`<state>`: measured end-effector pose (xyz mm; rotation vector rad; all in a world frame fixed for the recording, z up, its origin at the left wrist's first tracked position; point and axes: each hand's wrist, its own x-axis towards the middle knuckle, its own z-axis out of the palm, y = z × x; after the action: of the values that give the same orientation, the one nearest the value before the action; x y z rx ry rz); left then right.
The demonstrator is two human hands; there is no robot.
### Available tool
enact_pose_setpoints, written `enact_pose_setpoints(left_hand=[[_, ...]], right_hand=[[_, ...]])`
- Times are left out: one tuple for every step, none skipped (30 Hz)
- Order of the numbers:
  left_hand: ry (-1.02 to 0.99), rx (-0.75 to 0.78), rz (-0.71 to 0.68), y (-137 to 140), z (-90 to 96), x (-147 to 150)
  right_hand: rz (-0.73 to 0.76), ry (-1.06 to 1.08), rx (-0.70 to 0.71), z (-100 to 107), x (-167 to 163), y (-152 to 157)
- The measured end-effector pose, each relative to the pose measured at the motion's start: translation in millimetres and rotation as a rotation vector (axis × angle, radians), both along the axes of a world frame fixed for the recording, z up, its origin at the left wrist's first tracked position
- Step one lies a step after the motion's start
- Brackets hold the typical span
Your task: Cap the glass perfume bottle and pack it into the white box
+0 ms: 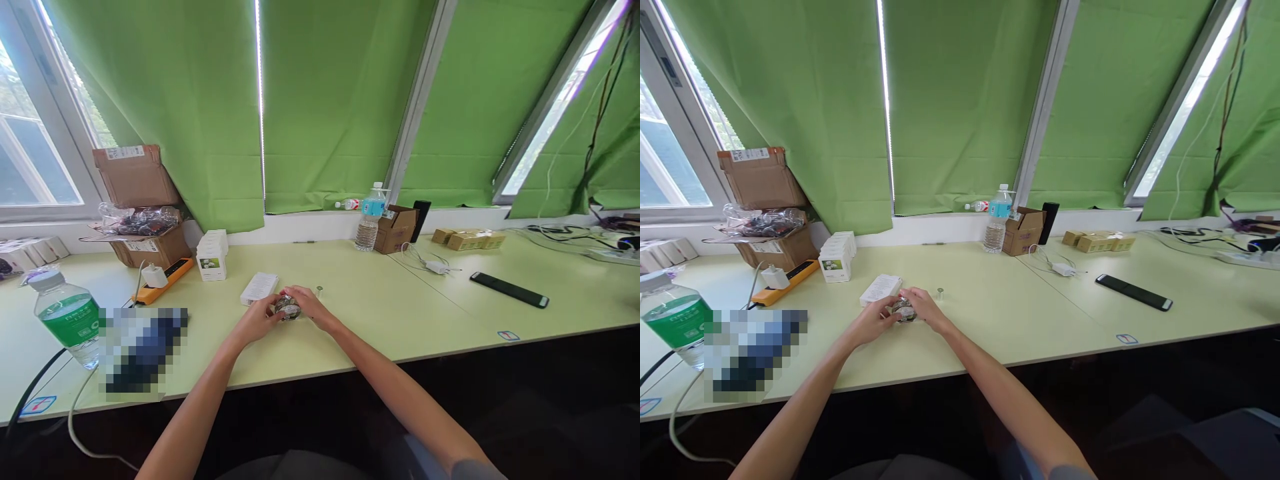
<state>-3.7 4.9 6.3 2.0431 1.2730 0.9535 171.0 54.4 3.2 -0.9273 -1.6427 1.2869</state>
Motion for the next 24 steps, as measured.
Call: enact_pose_setpoints(left_hand=[[0.006, -0.001, 0.0, 0.4, -0.3, -0.2], [0.01, -0.001, -0.002, 0.7, -0.5, -0.3], [0.011, 0.0, -0.005, 1.0, -0.6, -0.5], [0.011, 0.002, -0.009, 1.3, -0.6, -0.6], [0.011, 0.004, -0.013, 1.6, -0.6, -0.7], [0.011, 0.006, -0.016, 1.8, -0.6, -0.8], [0.009, 0.008, -0.018, 1.9, -0.6, -0.8], [0.008, 0.009, -0.02, 2.0, -0.7, -0.8], [0.006, 0.01, -0.021, 2.1, -0.8, -0.8], [0.004, 0.01, -0.021, 2.1, -1.0, -0.8], [0.002, 0.011, -0.021, 2.2, -1.3, -0.8], [0.0, 0.011, -0.021, 2.4, -1.5, -0.8], [0.0, 0.009, -0.02, 2.6, -1.8, -0.8], [0.002, 0.006, -0.018, 2.8, -2.0, -0.8], [0.004, 0.003, -0.018, 3.0, -2.1, -0.8], [0.008, 0.0, -0.02, 3.3, -2.3, -0.8], [0.011, -0.002, -0.023, 3.5, -2.3, -0.8], [0.013, -0.002, -0.025, 3.6, -2.3, -0.8], [0.012, 0.0, -0.023, 3.6, -2.2, -0.8], [0.01, 0.004, -0.02, 3.4, -2.1, -0.8], [0.007, 0.007, -0.014, 3.2, -2.1, -0.7], [0.005, 0.01, -0.006, 3.0, -2.0, -0.6], [0.004, 0.011, 0.0, 2.7, -2.0, -0.4], [0.005, 0.01, 0.004, 2.5, -2.1, -0.3]], right_hand=[[0.002, 0.008, -0.011, -0.1, -0.5, -0.3], [0.004, 0.017, -0.021, 0.0, -1.0, -0.7], [0.006, 0.026, -0.03, 0.3, -1.3, -1.1], [0.01, 0.037, -0.038, 0.6, -1.5, -1.5], [0.014, 0.047, -0.044, 1.0, -1.7, -1.9], [0.017, 0.058, -0.05, 1.5, -1.9, -2.2], [0.02, 0.069, -0.055, 1.9, -2.0, -2.4], [0.021, 0.079, -0.06, 2.3, -2.2, -2.5], [0.022, 0.089, -0.065, 2.6, -2.4, -2.5], [0.023, 0.097, -0.069, 2.8, -2.6, -2.5], [0.025, 0.105, -0.073, 3.0, -2.7, -2.4], [0.026, 0.112, -0.076, 3.1, -2.8, -2.5], [0.026, 0.119, -0.078, 3.1, -2.9, -2.5], [0.026, 0.125, -0.079, 3.2, -2.8, -2.6], [0.026, 0.13, -0.08, 3.3, -2.8, -2.8], [0.026, 0.134, -0.081, 3.5, -2.7, -3.1], [0.027, 0.138, -0.082, 3.7, -2.5, -3.4], [0.028, 0.142, -0.085, 3.9, -2.3, -3.8], [0.03, 0.145, -0.088, 4.2, -2.1, -4.1], [0.032, 0.147, -0.093, 4.5, -1.9, -4.5], [0.034, 0.149, -0.098, 4.8, -1.7, -4.8], [0.036, 0.151, -0.102, 5.2, -1.6, -5.0], [0.038, 0.152, -0.106, 5.6, -1.6, -5.2], [0.039, 0.154, -0.108, 6.0, -1.7, -5.4]])
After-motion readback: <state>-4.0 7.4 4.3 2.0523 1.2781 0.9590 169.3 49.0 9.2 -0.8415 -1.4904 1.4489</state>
